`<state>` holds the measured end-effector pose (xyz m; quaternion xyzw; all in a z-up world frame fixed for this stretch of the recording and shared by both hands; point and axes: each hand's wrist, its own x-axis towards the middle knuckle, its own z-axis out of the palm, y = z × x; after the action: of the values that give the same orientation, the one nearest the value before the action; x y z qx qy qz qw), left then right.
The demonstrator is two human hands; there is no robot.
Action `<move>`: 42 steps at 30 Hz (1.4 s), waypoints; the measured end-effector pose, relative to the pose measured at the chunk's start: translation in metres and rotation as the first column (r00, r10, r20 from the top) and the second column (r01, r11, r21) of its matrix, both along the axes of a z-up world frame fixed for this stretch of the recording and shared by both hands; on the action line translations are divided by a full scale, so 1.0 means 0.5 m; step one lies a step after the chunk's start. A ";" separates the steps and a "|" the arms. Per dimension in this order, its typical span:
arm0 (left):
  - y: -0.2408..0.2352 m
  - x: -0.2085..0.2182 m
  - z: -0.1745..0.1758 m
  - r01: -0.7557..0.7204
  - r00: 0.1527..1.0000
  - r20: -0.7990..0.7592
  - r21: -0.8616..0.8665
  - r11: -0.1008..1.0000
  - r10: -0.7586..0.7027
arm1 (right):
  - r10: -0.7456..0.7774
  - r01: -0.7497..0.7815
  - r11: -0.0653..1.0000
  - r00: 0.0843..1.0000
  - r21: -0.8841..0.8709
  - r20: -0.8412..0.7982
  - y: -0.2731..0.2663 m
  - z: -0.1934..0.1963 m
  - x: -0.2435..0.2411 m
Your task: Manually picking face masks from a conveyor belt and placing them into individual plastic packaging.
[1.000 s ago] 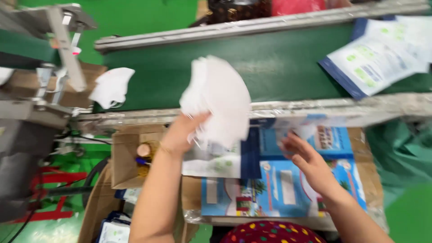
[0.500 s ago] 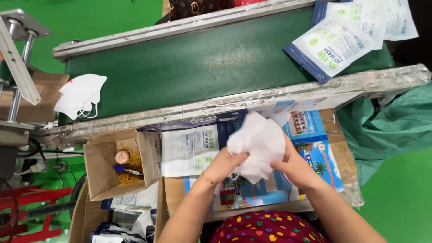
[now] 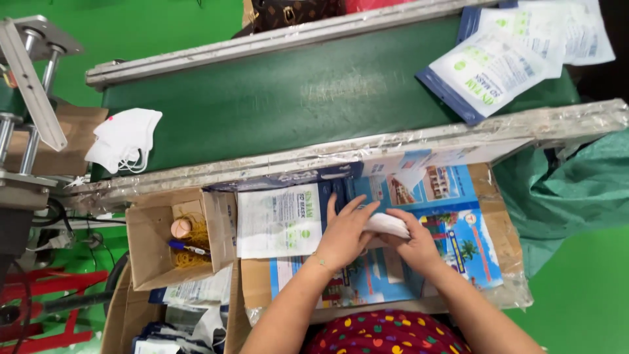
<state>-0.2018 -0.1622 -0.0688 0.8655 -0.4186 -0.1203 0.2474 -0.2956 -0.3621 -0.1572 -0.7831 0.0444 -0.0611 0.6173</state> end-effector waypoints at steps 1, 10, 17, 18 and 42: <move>-0.005 -0.004 0.014 0.026 0.997 0.071 -0.076 0.997 -0.021 | 0.019 -0.012 0.997 0.997 -0.078 0.080 0.002 0.014 -0.002; -0.010 -0.048 0.035 0.092 0.992 0.109 -0.320 0.943 -0.060 | 0.235 -0.242 0.968 0.967 -0.063 -0.100 -0.026 0.037 0.003; 0.094 -0.001 -0.024 -0.528 0.848 -0.232 -0.295 0.796 0.477 | -0.044 -0.064 0.503 0.994 0.862 0.100 -0.022 0.428 -0.120; 0.092 0.008 -0.046 -0.530 0.847 -0.229 -0.303 0.792 0.479 | -0.040 -0.072 0.508 0.993 0.858 0.107 -0.052 0.405 -0.125; 0.094 -0.073 -0.016 -0.256 0.908 0.083 -0.668 0.699 0.412 | -0.073 0.097 0.994 0.934 0.050 -0.350 0.095 0.136 0.051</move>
<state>-0.2383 -0.1150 -0.0769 0.7971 -0.2943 0.1767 0.4968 -0.2702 -0.3147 -0.0890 -0.7579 0.1885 0.0530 0.6223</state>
